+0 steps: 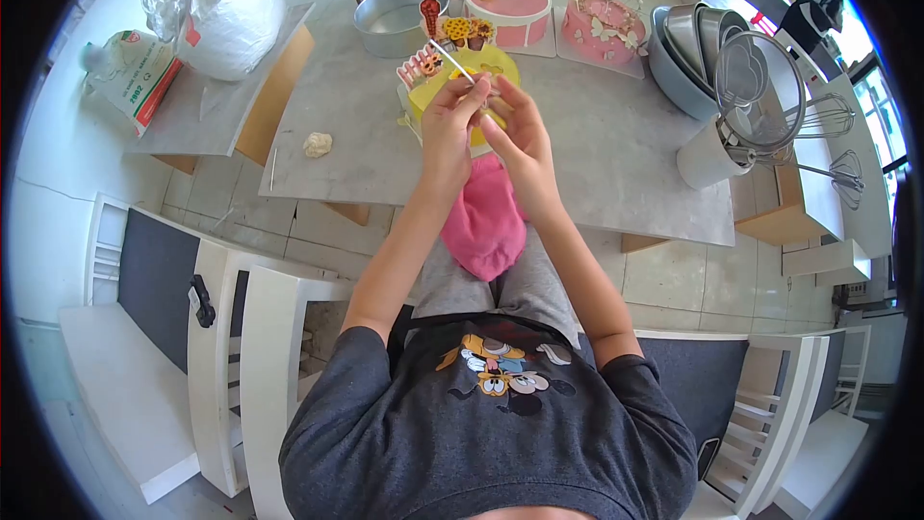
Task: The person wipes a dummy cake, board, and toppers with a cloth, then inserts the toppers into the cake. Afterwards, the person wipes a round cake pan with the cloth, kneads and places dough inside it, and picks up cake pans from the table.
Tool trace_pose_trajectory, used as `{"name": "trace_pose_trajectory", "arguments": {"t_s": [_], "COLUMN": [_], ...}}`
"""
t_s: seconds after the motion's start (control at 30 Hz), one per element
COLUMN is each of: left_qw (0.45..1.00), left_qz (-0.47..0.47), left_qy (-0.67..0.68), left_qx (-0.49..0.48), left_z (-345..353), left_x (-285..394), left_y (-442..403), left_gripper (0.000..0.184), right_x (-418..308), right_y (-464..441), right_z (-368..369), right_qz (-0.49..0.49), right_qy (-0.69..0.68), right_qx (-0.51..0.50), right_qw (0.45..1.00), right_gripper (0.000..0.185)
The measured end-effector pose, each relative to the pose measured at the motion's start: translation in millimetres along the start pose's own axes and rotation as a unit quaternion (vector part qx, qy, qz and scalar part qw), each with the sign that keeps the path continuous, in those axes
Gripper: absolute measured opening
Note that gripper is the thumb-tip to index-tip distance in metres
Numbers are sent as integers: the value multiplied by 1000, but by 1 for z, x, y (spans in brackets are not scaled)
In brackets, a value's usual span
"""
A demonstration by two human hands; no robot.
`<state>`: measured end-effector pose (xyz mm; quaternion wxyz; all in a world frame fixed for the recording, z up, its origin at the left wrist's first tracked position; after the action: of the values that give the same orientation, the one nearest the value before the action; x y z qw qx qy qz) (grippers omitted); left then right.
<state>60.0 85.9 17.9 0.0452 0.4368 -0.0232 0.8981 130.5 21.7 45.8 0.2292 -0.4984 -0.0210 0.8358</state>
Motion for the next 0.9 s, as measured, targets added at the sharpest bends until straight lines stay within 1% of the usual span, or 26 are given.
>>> {"name": "trace_pose_trajectory", "arguments": {"t_s": [0.03, 0.07, 0.1, 0.13, 0.17, 0.2, 0.23, 0.3, 0.33, 0.4, 0.43, 0.47, 0.5, 0.53, 0.6, 0.63, 0.7, 0.73, 0.8, 0.83, 0.87, 0.9], "left_qw": [1000, 999, 1000, 1000, 1000, 1000, 1000, 998, 996, 997, 997, 997, 996, 993, 992, 987, 971, 971, 944, 981, 981, 963], "left_qz": [-6, -7, -13, -20, -21, -18, -16, -30, -42, -40, -38, -35, -8, 19, 33, 60, 123, 123, 220, 182, 184, 251], "left_qy": [9, 9, -3, -16, -17, -21, -23, -49, -74, -69, -67, -67, -92, -115, -120, -148, -203, -203, -243, -25, -24, -90], "left_qx": [26, 31, 22, 12, 14, 13, 12, 8, -1, -5, -9, -9, 1, 10, 14, 15, 18, 15, 38, 53, 52, 30], "left_z": [-5, -13, -23, -29, -36, -40, -44, -51, -51, -47, -46, -45, -45, -44, -37, -33, -23, -23, -27, -33, -38, -29], "left_x": [-4, -8, -14, -15, -14, -11, -9, -7, -8, -6, -4, -3, 0, 2, 4, 7, 9, 4, 10, -2, -5, 11], "left_y": [-2, -4, -8, -9, -11, -11, -11, -13, -14, -14, -14, -15, -16, -17, -14, -11, -4, -6, -7, -7, -9, 0], "left_gripper": [15, 15, 15, 15, 15, 15, 16, 17, 18, 18, 19, 19, 18, 18, 16, 16, 13, 13, 13, 16, 16, 19], "right_x": [7, 21, 17, 11, 17, 29, 40, 79, 84, 82, 73, 69, 55, 52, 24, 10, -16, -10, -7, -8, -6, -3], "right_y": [-3, 5, 18, 33, 51, 71, 82, 113, 112, 90, 74, 65, 41, 24, -5, -12, -21, -27, -35, -36, -37, -38], "right_z": [-19, -28, -38, -44, -32, -23, -38, -47, -52, -60, -68, -64, -83, -105, -93, -82, -47, -36, -28, -25, -24, -24], "right_qz": [-52, -47, -122, -195, -236, -271, -267, -326, -324, -314, -286, -289, -183, -66, -65, -65, -116, -108, -150, -153, -135, -115], "right_qy": [40, 40, 168, 291, 398, 495, 495, 589, 589, 567, 534, 531, 396, 240, 99, 99, 94, 71, 216, 216, 192, 168], "right_qx": [64, 63, 80, 95, -2, -101, -103, -194, -193, -171, -123, -124, -3, 117, 132, 133, 86, 46, 51, 51, 56, 59], "right_qw": [996, 996, 975, 932, 887, 819, 820, 714, 715, 742, 786, 787, 900, 962, 984, 984, 985, 991, 963, 963, 970, 977], "right_gripper": [49, 49, 51, 53, 50, 48, 48, 37, 37, 32, 27, 27, 24, 22, 26, 26, 42, 49, 38, 38, 31, 23]}}
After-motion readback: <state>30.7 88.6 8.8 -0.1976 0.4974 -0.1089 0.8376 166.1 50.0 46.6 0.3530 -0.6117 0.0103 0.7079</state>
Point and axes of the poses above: each hand's wrist, its own y-axis away from the middle knuckle, its own z-axis out of the palm, x = y × z, the point moved 10 cm from there along -y, towards the middle knuckle, and after that the axes turned 12 degrees about x, right-handed, at the moved point
